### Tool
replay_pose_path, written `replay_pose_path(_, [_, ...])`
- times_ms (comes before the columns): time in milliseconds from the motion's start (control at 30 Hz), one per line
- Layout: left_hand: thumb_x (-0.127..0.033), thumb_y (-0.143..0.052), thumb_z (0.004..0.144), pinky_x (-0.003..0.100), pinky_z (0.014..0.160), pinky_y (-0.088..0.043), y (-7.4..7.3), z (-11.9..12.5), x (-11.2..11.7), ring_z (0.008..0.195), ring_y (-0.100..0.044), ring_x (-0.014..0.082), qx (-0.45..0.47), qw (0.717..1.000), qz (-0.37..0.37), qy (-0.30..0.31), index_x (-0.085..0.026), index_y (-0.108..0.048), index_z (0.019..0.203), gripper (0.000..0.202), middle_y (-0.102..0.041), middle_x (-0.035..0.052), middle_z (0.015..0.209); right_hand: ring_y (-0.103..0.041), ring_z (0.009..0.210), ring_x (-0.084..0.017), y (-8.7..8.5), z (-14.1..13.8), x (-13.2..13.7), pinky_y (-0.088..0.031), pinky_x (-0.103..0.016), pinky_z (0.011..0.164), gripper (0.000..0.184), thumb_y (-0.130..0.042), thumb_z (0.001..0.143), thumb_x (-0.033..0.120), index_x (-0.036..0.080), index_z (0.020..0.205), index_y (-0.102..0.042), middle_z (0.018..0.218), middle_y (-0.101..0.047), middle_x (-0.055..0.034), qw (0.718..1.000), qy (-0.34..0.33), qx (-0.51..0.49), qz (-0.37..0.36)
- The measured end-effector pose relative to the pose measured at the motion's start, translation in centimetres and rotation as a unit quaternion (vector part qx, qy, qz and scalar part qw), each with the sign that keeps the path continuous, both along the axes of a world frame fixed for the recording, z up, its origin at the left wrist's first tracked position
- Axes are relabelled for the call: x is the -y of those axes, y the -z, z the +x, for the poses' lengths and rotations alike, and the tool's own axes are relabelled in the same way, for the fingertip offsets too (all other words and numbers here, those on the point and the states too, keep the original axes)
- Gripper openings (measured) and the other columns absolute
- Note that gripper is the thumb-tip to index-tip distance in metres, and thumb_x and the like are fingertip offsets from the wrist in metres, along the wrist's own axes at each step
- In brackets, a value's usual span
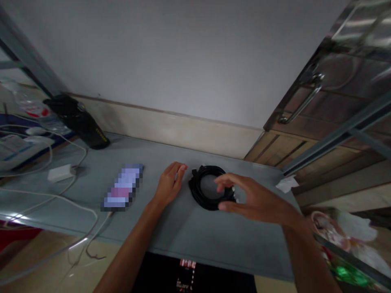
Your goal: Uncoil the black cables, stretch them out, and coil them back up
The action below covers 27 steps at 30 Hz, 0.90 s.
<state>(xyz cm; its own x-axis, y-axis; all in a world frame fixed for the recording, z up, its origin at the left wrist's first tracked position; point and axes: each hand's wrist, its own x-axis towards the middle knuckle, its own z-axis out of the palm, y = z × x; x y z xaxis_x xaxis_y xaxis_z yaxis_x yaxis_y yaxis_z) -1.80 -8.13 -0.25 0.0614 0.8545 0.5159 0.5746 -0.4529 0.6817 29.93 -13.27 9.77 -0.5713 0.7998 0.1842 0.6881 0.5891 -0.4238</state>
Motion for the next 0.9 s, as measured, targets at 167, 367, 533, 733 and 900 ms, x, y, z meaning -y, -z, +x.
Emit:
replay_pose_path(167, [-0.051, -0.038, 0.121, 0.047, 0.103, -0.057, 0.2, 0.0, 0.0, 0.11, -0.075, 0.0285, 0.015, 1.0, 0.006, 0.006, -0.026, -0.072, 0.114, 0.043, -0.079, 0.0106, 0.109, -0.071, 0.125, -0.041, 8.3, -4.3, -1.2, -0.057, -0.061, 0.114, 0.067, -0.09, 0.09, 0.066, 0.018, 0.133, -0.071, 0.131, -0.075, -0.0175, 0.994, 0.063, 0.072, 0.061])
replay_pose_path(367, [-0.051, -0.038, 0.121, 0.046, 0.101, -0.059, 0.6, 0.1, 0.0, 0.107, -0.076, 0.0278, 0.014, 1.0, 0.009, 0.022, -0.025, -0.071, 0.111, 0.043, -0.079, 0.0105, 0.107, -0.076, 0.103, -0.033, 11.3, -4.2, 1.2, -0.061, -0.051, 0.103, 0.043, -0.085, 0.098, 0.062, 0.022, 0.103, -0.071, 0.103, -0.076, -0.0092, 0.984, 0.077, 0.084, 0.14])
replay_pose_path(533, [-0.052, -0.037, 0.121, 0.045, 0.098, -0.059, 0.7, 0.1, 0.1, 0.105, -0.077, 0.0274, 0.02, 1.0, 0.006, 0.02, -0.024, -0.071, 0.107, 0.045, -0.079, 0.0107, 0.105, -0.077, 0.106, -0.034, 12.3, -1.2, 3.4, -0.062, -0.052, 0.103, 0.044, -0.082, 0.1, 0.063, 0.02, 0.107, -0.073, 0.109, -0.078, -0.0116, 0.971, 0.076, 0.131, 0.186])
replay_pose_path(733, [-0.053, -0.039, 0.12, 0.044, 0.096, -0.056, 1.0, 0.1, -0.1, 0.101, -0.075, 0.0265, 0.037, 0.999, 0.001, 0.024, -0.022, -0.072, 0.105, 0.047, -0.079, 0.0103, 0.103, -0.077, 0.112, -0.034, 15.0, 6.4, 4.8, -0.061, -0.052, 0.106, 0.05, -0.06, 0.112, 0.066, 0.019, 0.115, -0.077, 0.116, -0.08, -0.0157, 0.948, 0.091, 0.146, 0.269])
replay_pose_path(900, [-0.055, -0.048, 0.117, 0.04, 0.092, -0.056, -0.5, 0.6, 0.4, 0.094, -0.075, 0.0247, 0.071, 0.997, 0.014, 0.041, -0.022, -0.074, 0.099, 0.045, -0.08, 0.0083, 0.097, -0.077, 0.112, -0.035, 16.0, 12.4, 6.0, -0.06, -0.052, 0.104, 0.06, -0.051, 0.113, 0.071, 0.017, 0.116, -0.077, 0.116, -0.08, -0.0163, 0.93, 0.141, 0.161, 0.299])
